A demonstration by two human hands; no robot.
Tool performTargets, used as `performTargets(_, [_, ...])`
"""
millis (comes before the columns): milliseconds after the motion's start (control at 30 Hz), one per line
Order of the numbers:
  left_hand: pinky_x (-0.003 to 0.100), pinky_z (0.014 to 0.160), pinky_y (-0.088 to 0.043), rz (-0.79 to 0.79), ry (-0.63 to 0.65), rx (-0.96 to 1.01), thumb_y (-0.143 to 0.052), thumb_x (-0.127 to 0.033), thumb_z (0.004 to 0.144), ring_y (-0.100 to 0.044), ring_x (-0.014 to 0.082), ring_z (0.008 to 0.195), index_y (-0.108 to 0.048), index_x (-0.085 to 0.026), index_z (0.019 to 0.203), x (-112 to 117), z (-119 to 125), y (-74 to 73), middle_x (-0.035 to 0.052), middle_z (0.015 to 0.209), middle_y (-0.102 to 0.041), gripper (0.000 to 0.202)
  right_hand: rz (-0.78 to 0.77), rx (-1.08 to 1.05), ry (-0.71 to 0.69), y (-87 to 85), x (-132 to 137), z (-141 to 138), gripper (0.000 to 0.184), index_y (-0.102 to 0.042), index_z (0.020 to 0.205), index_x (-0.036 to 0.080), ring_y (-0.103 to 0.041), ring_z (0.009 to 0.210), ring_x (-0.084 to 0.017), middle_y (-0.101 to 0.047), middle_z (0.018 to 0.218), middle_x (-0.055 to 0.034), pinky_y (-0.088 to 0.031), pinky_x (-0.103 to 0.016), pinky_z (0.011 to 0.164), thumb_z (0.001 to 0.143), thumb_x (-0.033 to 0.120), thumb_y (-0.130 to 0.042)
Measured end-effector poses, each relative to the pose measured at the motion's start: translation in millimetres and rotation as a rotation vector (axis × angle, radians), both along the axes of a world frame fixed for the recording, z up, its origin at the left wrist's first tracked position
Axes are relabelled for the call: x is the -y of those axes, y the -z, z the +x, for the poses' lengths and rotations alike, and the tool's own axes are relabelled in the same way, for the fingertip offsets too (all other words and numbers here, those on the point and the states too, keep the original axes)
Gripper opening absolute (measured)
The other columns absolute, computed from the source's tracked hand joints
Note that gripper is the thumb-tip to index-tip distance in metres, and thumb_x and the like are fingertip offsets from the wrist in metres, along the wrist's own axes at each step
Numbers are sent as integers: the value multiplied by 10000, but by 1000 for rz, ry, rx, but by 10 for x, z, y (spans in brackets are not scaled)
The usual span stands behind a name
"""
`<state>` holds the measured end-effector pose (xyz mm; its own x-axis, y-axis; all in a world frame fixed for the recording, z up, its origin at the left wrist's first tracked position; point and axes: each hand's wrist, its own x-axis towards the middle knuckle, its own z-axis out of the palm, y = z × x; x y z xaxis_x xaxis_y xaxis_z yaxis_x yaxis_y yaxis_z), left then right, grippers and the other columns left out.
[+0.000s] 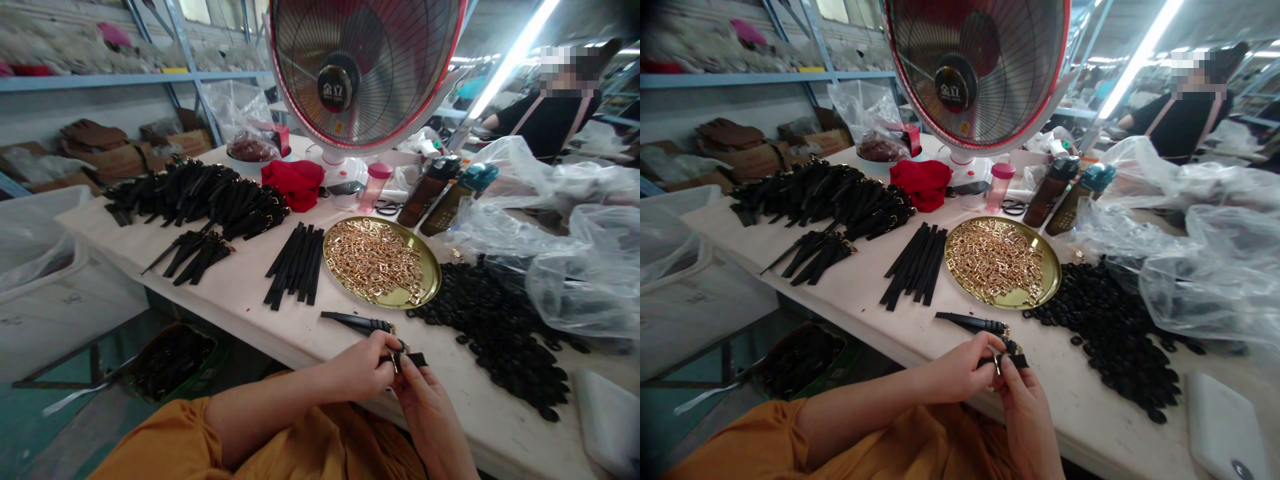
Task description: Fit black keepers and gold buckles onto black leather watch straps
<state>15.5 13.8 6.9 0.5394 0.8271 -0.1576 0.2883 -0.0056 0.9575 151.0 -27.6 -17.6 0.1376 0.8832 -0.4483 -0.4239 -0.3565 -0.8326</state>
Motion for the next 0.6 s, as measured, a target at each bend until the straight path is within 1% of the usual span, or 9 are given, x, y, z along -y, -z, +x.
performTargets(67, [237, 627, -436, -85, -23, 37, -428, -155, 738, -526, 99, 634, -390, -140, 1097, -23, -4, 19, 21, 796, -596, 362, 45, 54, -11, -8, 20, -2, 246, -649, 838, 186, -556, 688, -147, -630, 760, -23, -464, -267, 640, 710, 395, -656])
performTargets(133, [215, 543, -424, -214, -10, 81, -442, -159, 732, -482, 71, 523, -364, -142, 1095, -50, -16, 29, -6, 732, -578, 372, 108, 67, -10, -13, 32, 30, 295, -648, 814, 192, -528, 635, -140, -611, 726, -21, -457, -267, 609, 758, 472, -572])
performTargets(200, [201, 494, -407, -317, 28, 122, -464, -177, 731, -460, 60, 473, -358, -141, 1088, -65, -32, 26, -16, 701, -568, 374, 147, 33, -15, -16, 36, 71, 330, -640, 777, 208, -500, 592, -136, -598, 714, -14, -452, -274, 582, 774, 516, -521])
performTargets(233, [199, 488, -405, -338, 46, 135, -477, -191, 731, -468, 62, 474, -363, -142, 1083, -64, -39, 19, -11, 704, -572, 374, 148, 11, -28, -15, 36, 86, 301, -633, 761, 217, -494, 588, -135, -592, 711, -6, -451, -276, 585, 766, 502, -539])
performTargets(267, [200, 492, -406, -335, 58, 138, -488, -202, 730, -481, 67, 485, -370, -142, 1080, -59, -46, 11, -4, 712, -580, 374, 132, -11, -53, -11, 36, 96, 251, -628, 754, 225, -491, 587, -134, -583, 699, 4, -452, -278, 591, 751, 471, -575])
performTargets(333, [207, 510, -411, -297, 68, 108, -490, -214, 732, -504, 79, 511, -381, -144, 1082, -37, -58, -9, 8, 727, -598, 373, 68, -56, -135, 7, 41, 101, 176, -628, 797, 240, -490, 587, -135, -562, 673, 16, -446, -275, 586, 731, 404, -620])
performTargets(433, [220, 544, -408, -209, 68, -17, -481, -254, 746, -532, 103, 551, -394, -146, 1099, -4, -81, -37, 14, 726, -619, 380, -32, -91, -259, 49, 59, 97, 222, -635, 888, 243, -494, 591, -150, -564, 671, -3, -429, -272, 542, 755, 413, -586])
performTargets(500, [221, 549, -395, -146, 58, -128, -495, -307, 745, -544, 120, 572, -420, -149, 1094, 5, -99, -49, 14, 719, -621, 390, -52, -94, -288, 71, 75, 105, 228, -647, 866, 238, -481, 577, -148, -563, 669, -9, -420, -270, 529, 751, 426, -588])
performTargets(600, [214, 535, -372, -84, 57, -242, -508, -368, 734, -543, 123, 573, -502, -162, 994, -2, -117, -52, 9, 720, -615, 332, -75, -167, -321, 76, 100, 127, 209, -659, 808, 233, -465, 566, -136, -547, 656, -6, -426, -264, 540, 734, 423, -613])
